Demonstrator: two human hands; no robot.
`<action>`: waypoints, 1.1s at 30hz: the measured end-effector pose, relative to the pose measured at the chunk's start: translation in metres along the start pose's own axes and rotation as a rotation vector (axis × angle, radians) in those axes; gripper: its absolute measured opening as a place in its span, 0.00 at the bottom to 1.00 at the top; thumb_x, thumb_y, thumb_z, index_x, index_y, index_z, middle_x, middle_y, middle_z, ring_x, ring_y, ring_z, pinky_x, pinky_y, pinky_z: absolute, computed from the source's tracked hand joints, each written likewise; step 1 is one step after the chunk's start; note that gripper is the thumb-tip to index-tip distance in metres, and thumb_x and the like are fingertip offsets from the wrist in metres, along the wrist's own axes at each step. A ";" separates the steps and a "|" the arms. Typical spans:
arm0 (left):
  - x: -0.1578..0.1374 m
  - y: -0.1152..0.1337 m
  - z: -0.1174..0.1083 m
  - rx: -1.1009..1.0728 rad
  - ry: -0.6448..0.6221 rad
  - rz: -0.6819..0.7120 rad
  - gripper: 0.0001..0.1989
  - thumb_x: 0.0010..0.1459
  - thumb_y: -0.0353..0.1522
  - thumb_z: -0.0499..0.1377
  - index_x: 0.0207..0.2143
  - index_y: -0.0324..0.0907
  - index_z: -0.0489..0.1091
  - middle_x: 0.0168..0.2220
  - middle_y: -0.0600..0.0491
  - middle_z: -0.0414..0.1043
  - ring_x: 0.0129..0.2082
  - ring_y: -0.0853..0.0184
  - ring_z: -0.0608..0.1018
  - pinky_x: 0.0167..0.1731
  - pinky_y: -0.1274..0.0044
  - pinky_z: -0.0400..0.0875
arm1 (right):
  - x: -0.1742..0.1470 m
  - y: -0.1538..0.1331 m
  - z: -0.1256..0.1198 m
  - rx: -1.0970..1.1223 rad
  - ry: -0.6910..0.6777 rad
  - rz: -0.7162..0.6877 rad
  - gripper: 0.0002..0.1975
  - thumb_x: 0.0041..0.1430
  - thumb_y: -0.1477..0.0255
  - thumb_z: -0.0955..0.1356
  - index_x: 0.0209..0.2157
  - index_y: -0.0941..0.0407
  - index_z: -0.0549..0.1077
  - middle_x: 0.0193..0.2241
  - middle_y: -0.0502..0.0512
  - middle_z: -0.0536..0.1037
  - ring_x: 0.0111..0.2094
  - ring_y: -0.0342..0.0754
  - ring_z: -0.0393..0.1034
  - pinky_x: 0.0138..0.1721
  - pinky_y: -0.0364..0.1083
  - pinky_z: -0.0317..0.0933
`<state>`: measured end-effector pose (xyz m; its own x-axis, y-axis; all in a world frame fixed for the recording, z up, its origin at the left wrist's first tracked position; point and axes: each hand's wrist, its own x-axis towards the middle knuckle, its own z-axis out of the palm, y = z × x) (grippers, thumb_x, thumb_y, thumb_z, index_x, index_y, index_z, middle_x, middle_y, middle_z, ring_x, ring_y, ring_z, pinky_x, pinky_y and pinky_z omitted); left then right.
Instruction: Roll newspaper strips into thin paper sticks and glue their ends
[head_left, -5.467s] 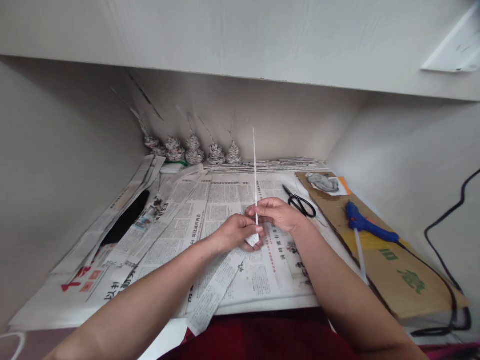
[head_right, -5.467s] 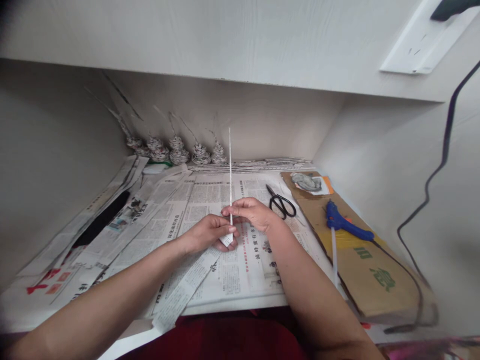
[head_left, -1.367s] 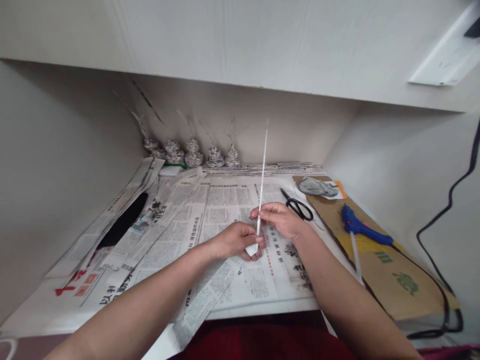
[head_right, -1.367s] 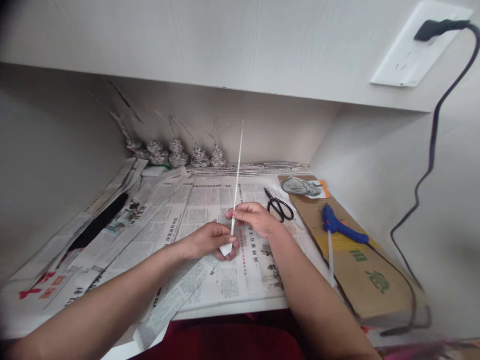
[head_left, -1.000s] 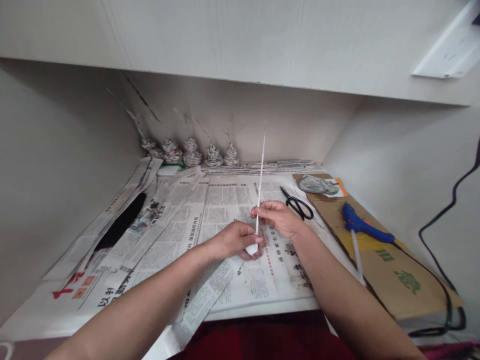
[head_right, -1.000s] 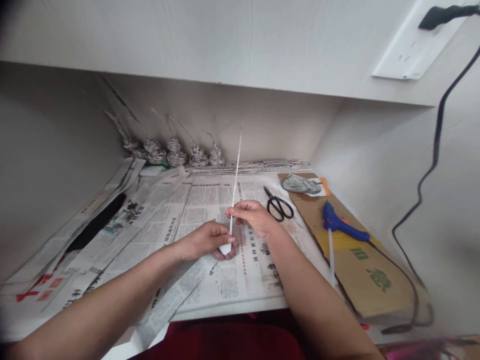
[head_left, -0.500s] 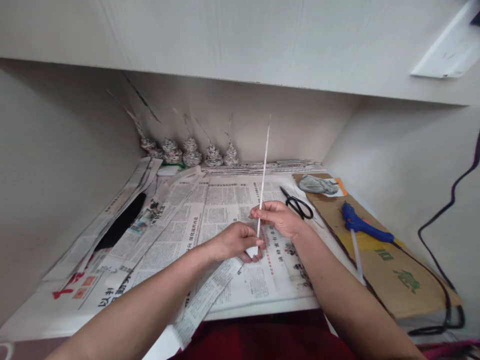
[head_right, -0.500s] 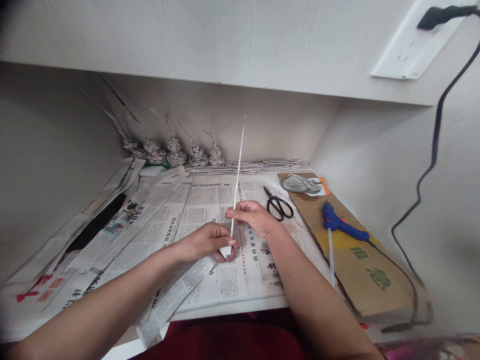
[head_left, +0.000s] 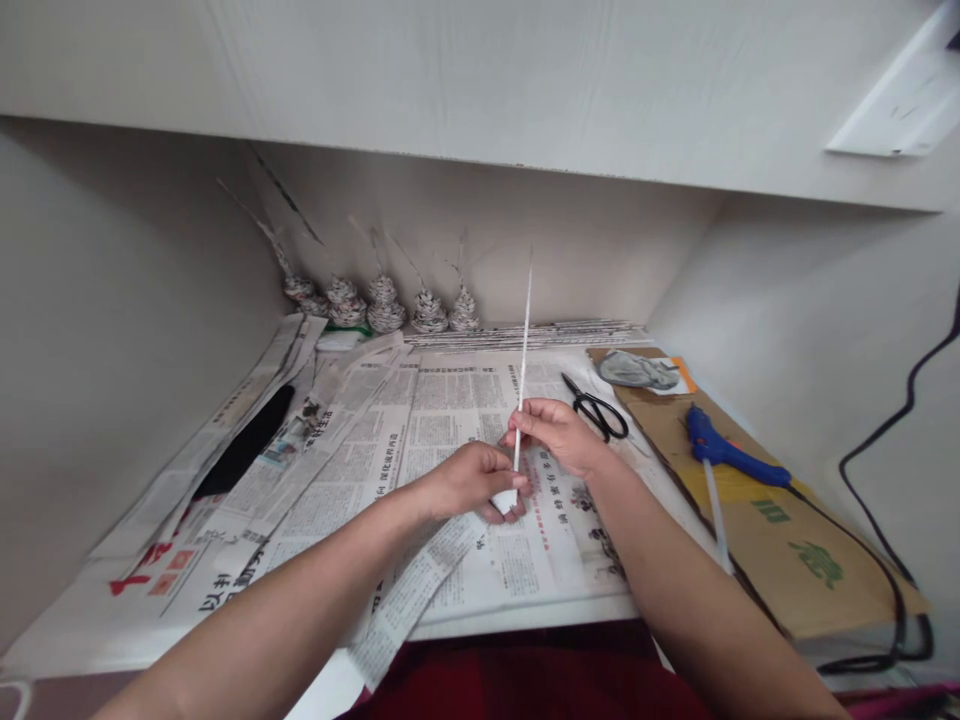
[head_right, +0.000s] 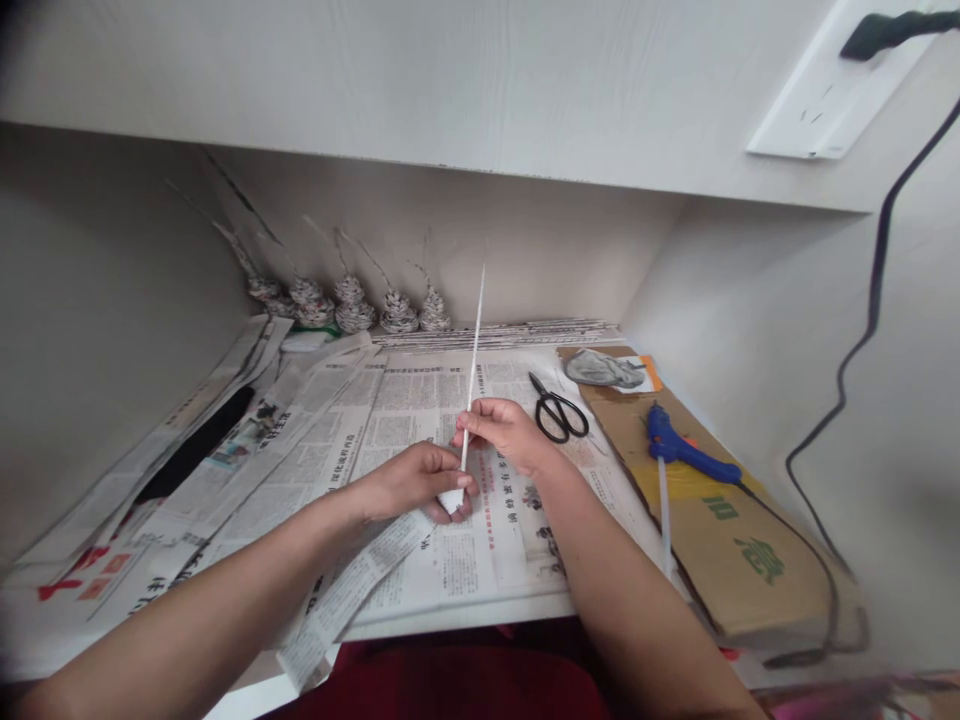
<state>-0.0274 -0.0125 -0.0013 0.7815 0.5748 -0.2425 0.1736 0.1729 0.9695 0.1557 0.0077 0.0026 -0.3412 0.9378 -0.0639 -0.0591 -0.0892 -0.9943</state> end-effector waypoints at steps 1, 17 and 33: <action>0.000 0.000 0.000 0.001 -0.003 0.002 0.18 0.54 0.43 0.57 0.33 0.35 0.72 0.29 0.49 0.72 0.28 0.69 0.75 0.27 0.77 0.72 | -0.001 -0.001 0.000 -0.001 -0.021 -0.007 0.12 0.53 0.62 0.70 0.34 0.57 0.74 0.27 0.53 0.77 0.31 0.44 0.71 0.35 0.44 0.62; -0.001 0.001 0.000 -0.004 -0.022 0.002 0.17 0.52 0.42 0.59 0.33 0.35 0.73 0.28 0.49 0.72 0.30 0.66 0.76 0.29 0.75 0.73 | -0.001 0.001 -0.001 0.084 0.013 0.043 0.11 0.46 0.66 0.74 0.29 0.58 0.76 0.34 0.55 0.78 0.36 0.46 0.71 0.37 0.45 0.63; -0.001 0.000 0.000 0.015 0.029 -0.006 0.21 0.48 0.47 0.60 0.28 0.35 0.72 0.23 0.51 0.71 0.27 0.67 0.75 0.27 0.75 0.72 | -0.001 -0.001 -0.002 0.072 -0.023 0.018 0.12 0.51 0.63 0.71 0.29 0.58 0.75 0.27 0.53 0.76 0.30 0.43 0.69 0.32 0.42 0.61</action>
<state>-0.0282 -0.0126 -0.0007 0.7627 0.5970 -0.2489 0.1872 0.1646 0.9684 0.1581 0.0074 0.0039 -0.3638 0.9282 -0.0787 -0.1196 -0.1303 -0.9842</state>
